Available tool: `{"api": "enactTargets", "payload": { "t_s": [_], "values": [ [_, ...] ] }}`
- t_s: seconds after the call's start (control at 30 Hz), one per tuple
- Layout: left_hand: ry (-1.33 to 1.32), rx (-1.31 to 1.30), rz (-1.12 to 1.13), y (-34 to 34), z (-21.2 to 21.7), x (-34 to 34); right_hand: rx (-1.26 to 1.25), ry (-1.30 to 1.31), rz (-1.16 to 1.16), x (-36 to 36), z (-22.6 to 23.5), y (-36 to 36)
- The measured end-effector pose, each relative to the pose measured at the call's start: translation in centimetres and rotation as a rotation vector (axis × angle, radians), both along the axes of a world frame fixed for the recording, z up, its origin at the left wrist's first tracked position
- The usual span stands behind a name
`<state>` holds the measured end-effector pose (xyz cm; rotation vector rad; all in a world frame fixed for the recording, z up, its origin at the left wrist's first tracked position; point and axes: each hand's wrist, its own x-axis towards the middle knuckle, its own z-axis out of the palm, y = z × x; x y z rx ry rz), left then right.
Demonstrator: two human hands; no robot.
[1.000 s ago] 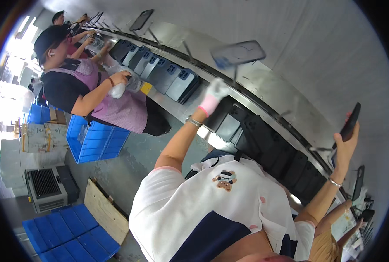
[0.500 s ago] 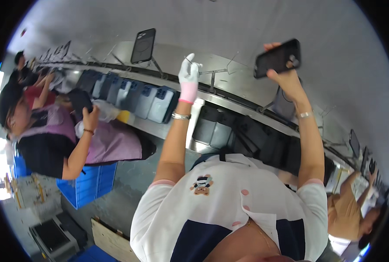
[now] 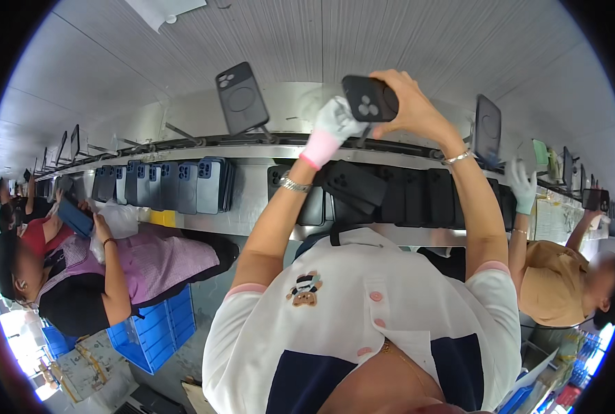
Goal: The person takes phone cases off the overhead rack hooks and places them onto the workstation table.
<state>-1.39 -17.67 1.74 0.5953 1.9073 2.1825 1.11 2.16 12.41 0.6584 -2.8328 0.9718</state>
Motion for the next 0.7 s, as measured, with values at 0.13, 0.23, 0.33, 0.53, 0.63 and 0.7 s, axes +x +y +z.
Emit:
{"api": "enactTargets", "payload": {
  "t_s": [0.13, 0.23, 0.33, 0.53, 0.63, 0.7],
  "values": [
    [0.139, 0.011, 0.015, 6.2, -1.4, 0.4, 0.366, -0.019, -0.021, 0.8, -0.4, 3.1],
    [0.196, -0.168, -0.016, 9.3, 1.3, 2.2, 0.421, -0.004, -0.080, 2.2, -0.4, 7.7],
    [-0.081, 0.026, -0.170, 8.5, -1.9, 4.6, 0.346, 0.395, -0.170, 5.6, -1.0, 9.4],
    [-0.254, -0.107, -0.084, -5.2, -6.1, 7.7, -0.138, 0.212, -0.236, 14.3, -8.2, 2.4],
    [-0.192, -0.126, 0.317, -12.4, -7.1, 7.6, -0.087, 0.027, -0.184, 13.4, -15.2, -3.2],
    [-0.194, -0.077, 0.639, -15.1, -6.3, 6.3, 0.075, 0.038, -0.195, 13.4, -19.7, -5.4]
  ]
}}
